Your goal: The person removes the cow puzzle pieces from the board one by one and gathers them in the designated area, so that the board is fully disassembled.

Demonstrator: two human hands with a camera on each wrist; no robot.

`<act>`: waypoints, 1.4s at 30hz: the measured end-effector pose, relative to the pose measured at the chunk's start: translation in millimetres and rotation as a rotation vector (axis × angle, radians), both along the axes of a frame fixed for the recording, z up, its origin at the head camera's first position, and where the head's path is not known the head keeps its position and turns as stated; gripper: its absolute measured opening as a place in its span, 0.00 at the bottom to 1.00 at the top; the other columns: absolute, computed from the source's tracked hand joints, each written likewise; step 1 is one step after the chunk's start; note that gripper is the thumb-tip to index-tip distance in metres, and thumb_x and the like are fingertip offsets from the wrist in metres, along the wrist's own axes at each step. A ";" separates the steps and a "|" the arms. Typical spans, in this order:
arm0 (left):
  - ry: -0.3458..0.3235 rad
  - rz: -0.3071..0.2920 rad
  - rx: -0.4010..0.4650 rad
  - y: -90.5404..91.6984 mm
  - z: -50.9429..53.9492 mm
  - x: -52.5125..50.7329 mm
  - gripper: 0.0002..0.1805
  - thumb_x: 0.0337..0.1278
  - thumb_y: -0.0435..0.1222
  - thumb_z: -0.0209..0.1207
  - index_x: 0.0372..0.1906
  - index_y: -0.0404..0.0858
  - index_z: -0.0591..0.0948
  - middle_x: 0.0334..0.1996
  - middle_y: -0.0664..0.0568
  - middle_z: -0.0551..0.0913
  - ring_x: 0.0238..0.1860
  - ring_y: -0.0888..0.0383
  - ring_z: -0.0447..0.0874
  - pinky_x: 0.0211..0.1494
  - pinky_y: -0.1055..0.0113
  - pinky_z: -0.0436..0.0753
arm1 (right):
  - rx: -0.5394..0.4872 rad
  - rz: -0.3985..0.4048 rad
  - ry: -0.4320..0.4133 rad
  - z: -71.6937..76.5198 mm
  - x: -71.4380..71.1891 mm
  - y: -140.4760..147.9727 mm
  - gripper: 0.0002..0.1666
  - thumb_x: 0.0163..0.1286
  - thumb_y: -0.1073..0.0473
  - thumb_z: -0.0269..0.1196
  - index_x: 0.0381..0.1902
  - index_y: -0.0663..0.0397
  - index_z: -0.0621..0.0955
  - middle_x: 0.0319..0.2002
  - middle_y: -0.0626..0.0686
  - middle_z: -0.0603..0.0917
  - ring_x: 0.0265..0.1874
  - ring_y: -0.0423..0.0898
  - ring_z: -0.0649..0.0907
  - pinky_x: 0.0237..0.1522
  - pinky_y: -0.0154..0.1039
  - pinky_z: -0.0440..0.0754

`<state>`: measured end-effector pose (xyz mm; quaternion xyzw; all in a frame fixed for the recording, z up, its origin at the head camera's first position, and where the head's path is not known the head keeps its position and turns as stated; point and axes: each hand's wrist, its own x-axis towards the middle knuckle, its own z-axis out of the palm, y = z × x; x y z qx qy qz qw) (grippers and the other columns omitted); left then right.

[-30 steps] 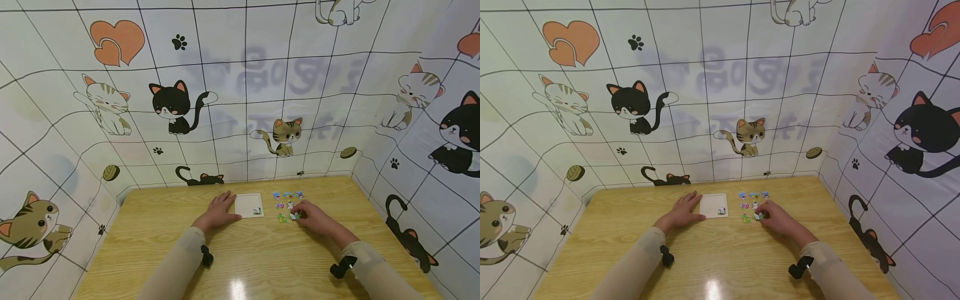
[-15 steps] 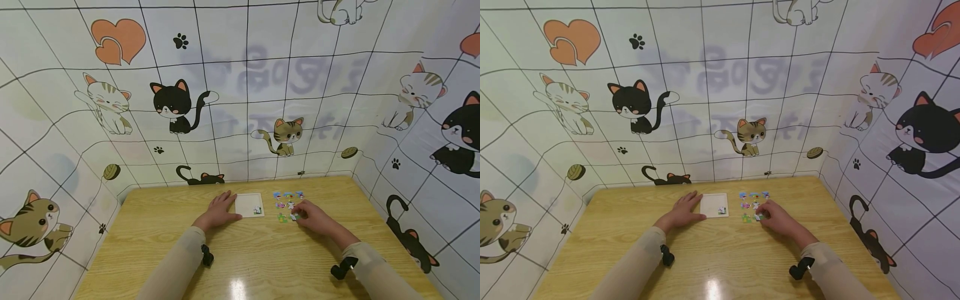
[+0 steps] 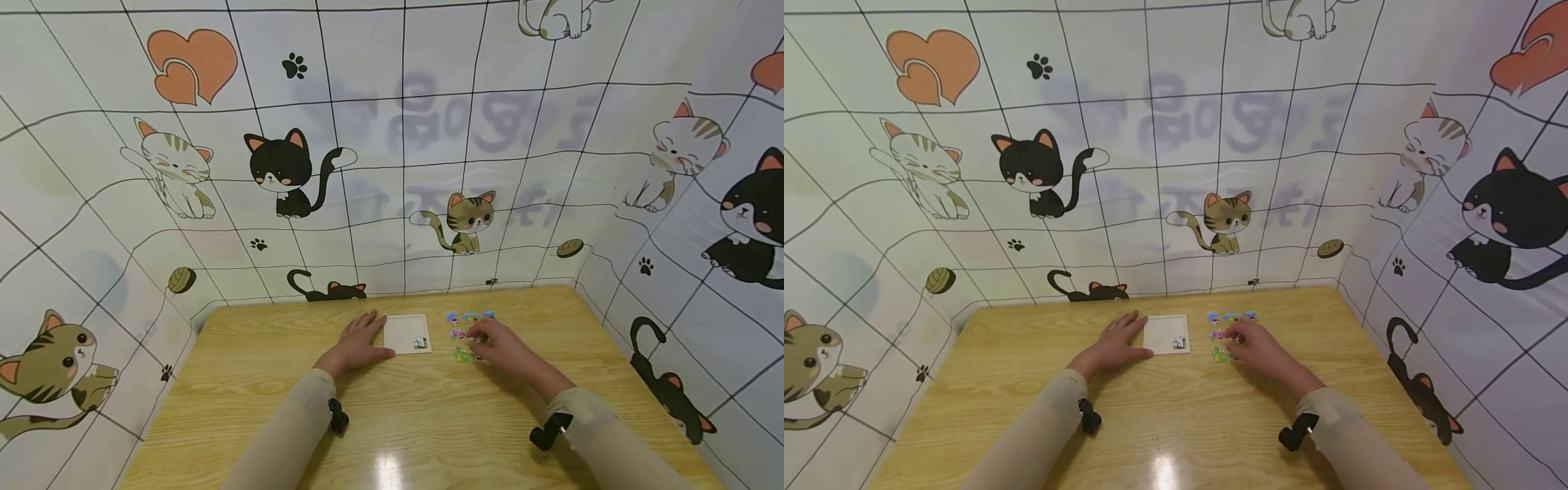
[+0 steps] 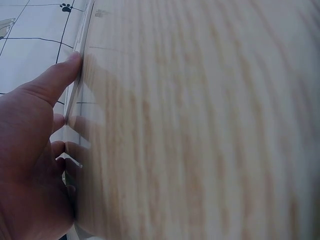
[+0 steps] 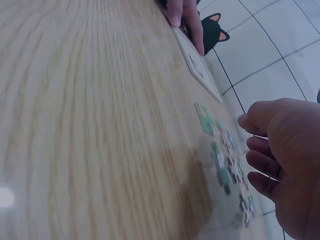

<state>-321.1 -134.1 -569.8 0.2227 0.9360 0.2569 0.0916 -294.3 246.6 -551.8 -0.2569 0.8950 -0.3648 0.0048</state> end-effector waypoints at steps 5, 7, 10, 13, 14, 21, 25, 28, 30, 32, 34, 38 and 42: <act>-0.001 -0.007 0.003 -0.9 -0.2 -0.6 0.52 0.60 0.65 0.62 0.81 0.44 0.57 0.81 0.42 0.48 0.81 0.41 0.42 0.77 0.38 0.46 | 0.011 0.046 0.051 3.0 -7.4 -19.9 0.11 0.71 0.65 0.66 0.49 0.61 0.83 0.45 0.57 0.80 0.40 0.46 0.79 0.39 0.40 0.81; -0.002 -0.008 0.005 -0.8 0.4 -0.3 0.52 0.60 0.64 0.62 0.81 0.44 0.57 0.81 0.42 0.48 0.81 0.41 0.42 0.77 0.38 0.45 | 0.025 0.058 0.057 4.5 -9.5 -27.6 0.12 0.70 0.65 0.67 0.50 0.60 0.82 0.45 0.56 0.80 0.40 0.46 0.80 0.40 0.40 0.81; -0.002 -0.011 -0.002 -0.5 1.5 0.1 0.51 0.61 0.63 0.62 0.82 0.45 0.57 0.82 0.43 0.47 0.81 0.41 0.42 0.77 0.38 0.45 | 0.032 0.071 0.032 7.8 -11.8 -38.7 0.13 0.71 0.64 0.67 0.52 0.60 0.82 0.46 0.57 0.80 0.42 0.47 0.81 0.42 0.41 0.82; -0.003 -0.011 0.001 -0.2 3.0 0.9 0.51 0.61 0.63 0.62 0.81 0.44 0.57 0.82 0.42 0.47 0.81 0.41 0.42 0.77 0.38 0.44 | 0.041 0.078 0.007 10.7 -13.3 -48.1 0.15 0.71 0.63 0.66 0.54 0.59 0.81 0.48 0.58 0.79 0.43 0.47 0.80 0.43 0.43 0.82; -0.002 -0.011 -0.001 -0.1 2.6 0.4 0.51 0.61 0.63 0.62 0.81 0.44 0.57 0.82 0.42 0.47 0.81 0.41 0.42 0.77 0.38 0.44 | 0.046 0.080 0.002 11.2 -13.7 -50.9 0.15 0.71 0.62 0.66 0.54 0.58 0.81 0.48 0.58 0.79 0.44 0.47 0.80 0.44 0.44 0.82; -0.001 -0.007 0.002 -0.4 0.3 0.2 0.52 0.60 0.64 0.62 0.81 0.45 0.57 0.82 0.43 0.47 0.81 0.41 0.42 0.76 0.35 0.46 | 0.092 0.095 -0.011 11.4 -17.6 -65.6 0.16 0.72 0.60 0.66 0.55 0.57 0.81 0.49 0.55 0.79 0.46 0.46 0.79 0.46 0.45 0.81; -0.002 -0.003 -0.001 -0.1 0.6 -0.4 0.52 0.59 0.63 0.63 0.81 0.45 0.58 0.81 0.43 0.48 0.81 0.41 0.43 0.76 0.35 0.47 | 0.101 0.092 -0.040 13.9 -18.4 -74.0 0.18 0.71 0.60 0.67 0.57 0.57 0.81 0.49 0.52 0.79 0.47 0.47 0.80 0.48 0.47 0.81; -0.003 -0.001 -0.005 0.1 0.8 -1.1 0.52 0.59 0.63 0.64 0.81 0.44 0.58 0.81 0.43 0.48 0.80 0.41 0.43 0.76 0.35 0.46 | 0.105 0.104 -0.048 13.3 -20.6 -80.5 0.20 0.70 0.60 0.68 0.58 0.58 0.81 0.51 0.53 0.80 0.48 0.50 0.81 0.49 0.48 0.81; -0.003 0.000 -0.009 0.2 1.0 -1.1 0.52 0.60 0.63 0.63 0.81 0.45 0.58 0.81 0.43 0.48 0.81 0.41 0.43 0.76 0.35 0.46 | 0.116 0.114 -0.032 11.6 -22.3 -84.8 0.22 0.68 0.59 0.69 0.58 0.59 0.80 0.52 0.55 0.80 0.48 0.52 0.81 0.49 0.48 0.82; -0.004 0.001 -0.012 0.5 1.7 -0.4 0.52 0.60 0.63 0.63 0.82 0.45 0.57 0.82 0.43 0.48 0.81 0.42 0.42 0.76 0.36 0.46 | 0.139 0.125 -0.008 10.1 -24.2 -88.9 0.25 0.67 0.58 0.71 0.59 0.61 0.80 0.52 0.57 0.80 0.47 0.52 0.81 0.48 0.48 0.82; -0.007 0.001 -0.014 0.7 2.4 0.3 0.51 0.60 0.63 0.62 0.82 0.46 0.57 0.82 0.44 0.47 0.81 0.42 0.42 0.77 0.36 0.45 | 0.169 0.136 0.020 8.2 -26.0 -92.6 0.27 0.66 0.57 0.73 0.60 0.62 0.80 0.50 0.57 0.80 0.44 0.50 0.81 0.47 0.47 0.81; -0.009 0.005 -0.011 1.1 2.5 0.2 0.51 0.61 0.62 0.63 0.81 0.45 0.57 0.82 0.43 0.47 0.81 0.41 0.42 0.76 0.36 0.46 | 0.238 0.141 0.021 5.4 -29.2 -97.6 0.29 0.66 0.54 0.73 0.61 0.60 0.80 0.49 0.55 0.79 0.40 0.44 0.78 0.44 0.44 0.80; -0.012 0.008 -0.015 1.3 4.1 1.0 0.50 0.61 0.62 0.63 0.81 0.46 0.57 0.82 0.44 0.47 0.81 0.41 0.42 0.76 0.36 0.46 | 0.311 0.137 0.010 2.8 -32.5 -101.5 0.29 0.65 0.50 0.73 0.61 0.56 0.82 0.49 0.51 0.78 0.40 0.40 0.77 0.43 0.42 0.79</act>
